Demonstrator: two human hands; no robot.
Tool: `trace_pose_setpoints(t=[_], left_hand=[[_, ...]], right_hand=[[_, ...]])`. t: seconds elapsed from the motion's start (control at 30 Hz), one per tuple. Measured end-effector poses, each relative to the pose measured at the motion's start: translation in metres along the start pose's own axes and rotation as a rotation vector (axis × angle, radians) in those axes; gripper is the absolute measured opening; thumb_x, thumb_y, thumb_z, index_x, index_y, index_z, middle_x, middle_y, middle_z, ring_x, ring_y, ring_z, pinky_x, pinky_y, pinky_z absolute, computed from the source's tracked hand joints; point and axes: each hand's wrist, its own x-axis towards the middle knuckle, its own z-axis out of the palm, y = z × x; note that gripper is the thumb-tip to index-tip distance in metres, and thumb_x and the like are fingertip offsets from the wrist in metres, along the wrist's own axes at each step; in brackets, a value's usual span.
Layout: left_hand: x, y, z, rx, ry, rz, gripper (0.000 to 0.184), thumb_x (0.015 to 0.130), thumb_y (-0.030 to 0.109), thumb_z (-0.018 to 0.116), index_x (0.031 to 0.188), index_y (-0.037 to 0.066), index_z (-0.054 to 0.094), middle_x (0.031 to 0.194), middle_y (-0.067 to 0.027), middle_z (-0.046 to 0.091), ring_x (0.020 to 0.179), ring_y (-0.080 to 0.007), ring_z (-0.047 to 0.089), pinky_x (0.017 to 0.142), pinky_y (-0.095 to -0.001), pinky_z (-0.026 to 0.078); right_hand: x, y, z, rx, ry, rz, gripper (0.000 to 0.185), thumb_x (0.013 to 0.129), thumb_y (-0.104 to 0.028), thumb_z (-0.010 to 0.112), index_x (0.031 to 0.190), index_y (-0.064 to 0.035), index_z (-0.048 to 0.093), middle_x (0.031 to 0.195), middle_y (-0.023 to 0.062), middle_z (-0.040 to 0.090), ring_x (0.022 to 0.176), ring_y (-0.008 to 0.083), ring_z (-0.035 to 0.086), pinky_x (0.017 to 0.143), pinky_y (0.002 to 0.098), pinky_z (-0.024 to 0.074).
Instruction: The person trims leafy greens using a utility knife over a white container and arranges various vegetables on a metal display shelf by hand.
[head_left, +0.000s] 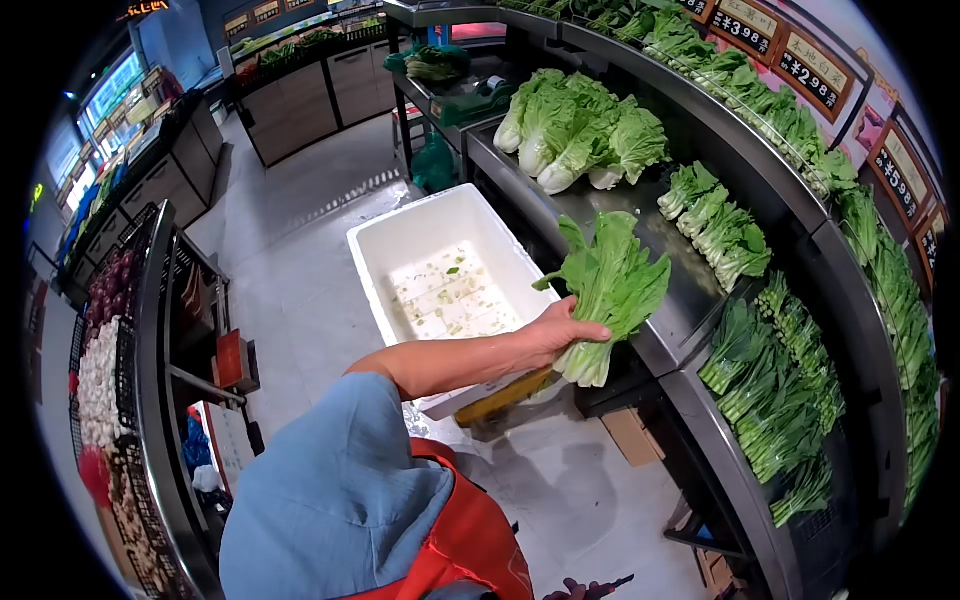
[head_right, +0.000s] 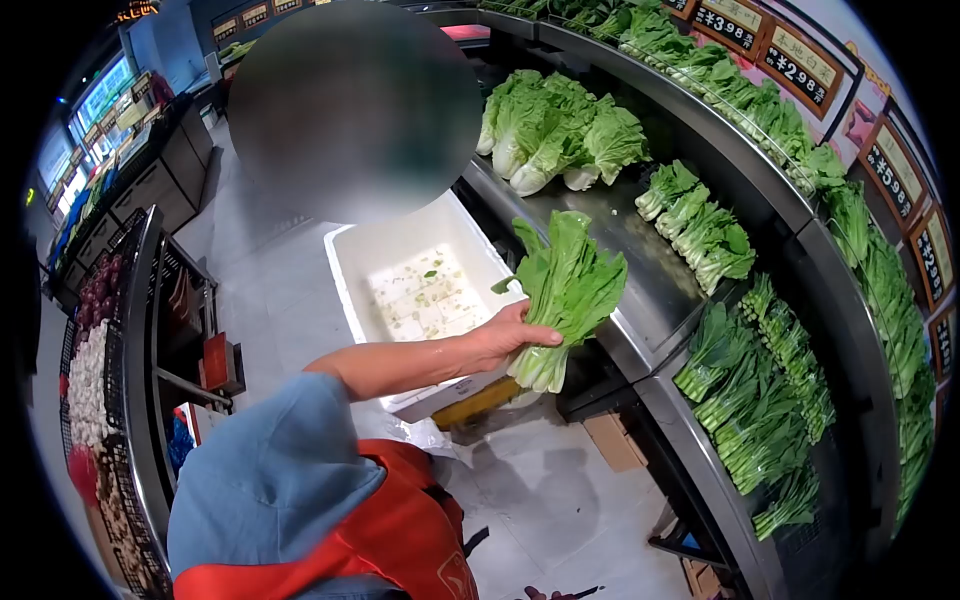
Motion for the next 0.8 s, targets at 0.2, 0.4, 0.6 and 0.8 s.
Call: trace_pose_setpoints(t=[0.2, 0.4, 0.6, 0.8], left_hand=[[0.091, -0.007, 0.019, 0.466, 0.122, 0.259, 0.066, 0.068, 0.015, 0.089, 0.122, -0.003, 0.056, 0.11, -0.0133, 0.068, 0.098, -0.0223, 0.067, 0.085, -0.0362, 0.057], [0.233, -0.01, 0.057, 0.253, -0.037, 0.231, 0.069, 0.071, 0.009, 0.087, 0.127, -0.002, 0.047, 0.115, -0.0154, 0.066, 0.099, -0.026, 0.068, 0.087, -0.0402, 0.057], [0.399, -0.018, 0.111, 0.291, -0.167, 0.189, 0.073, 0.073, 0.009, 0.086, 0.132, -0.002, 0.045, 0.121, -0.0168, 0.063, 0.107, -0.0251, 0.065, 0.094, -0.0374, 0.054], [0.506, -0.095, 0.131, 0.634, -0.104, -0.022, 0.084, 0.074, 0.009, 0.087, 0.141, -0.001, 0.038, 0.128, -0.0173, 0.061, 0.112, -0.0267, 0.064, 0.1, -0.0365, 0.053]], right_hand=[[0.063, -0.013, 0.007, 0.041, -0.114, 0.025, 0.061, 0.088, -0.01, 0.059, 0.144, -0.0015, 0.037, 0.099, 0.0151, 0.066, 0.04, 0.0134, 0.049, 0.032, 0.0249, 0.0329], [0.105, -0.042, 0.015, 0.027, -0.052, -0.03, 0.045, 0.096, -0.018, 0.061, 0.134, -0.0045, 0.041, 0.087, 0.0118, 0.067, 0.041, 0.0108, 0.047, 0.037, 0.0252, 0.0334], [0.158, -0.096, 0.068, 0.233, 0.115, 0.028, 0.04, 0.097, -0.015, 0.059, 0.133, -0.0072, 0.043, 0.088, 0.0136, 0.066, 0.039, 0.011, 0.045, 0.034, 0.0264, 0.0319], [0.193, -0.15, 0.143, 0.09, 0.09, 0.124, 0.047, 0.092, -0.013, 0.061, 0.133, -0.003, 0.043, 0.083, 0.0117, 0.067, 0.04, 0.0124, 0.048, 0.034, 0.0257, 0.031]])
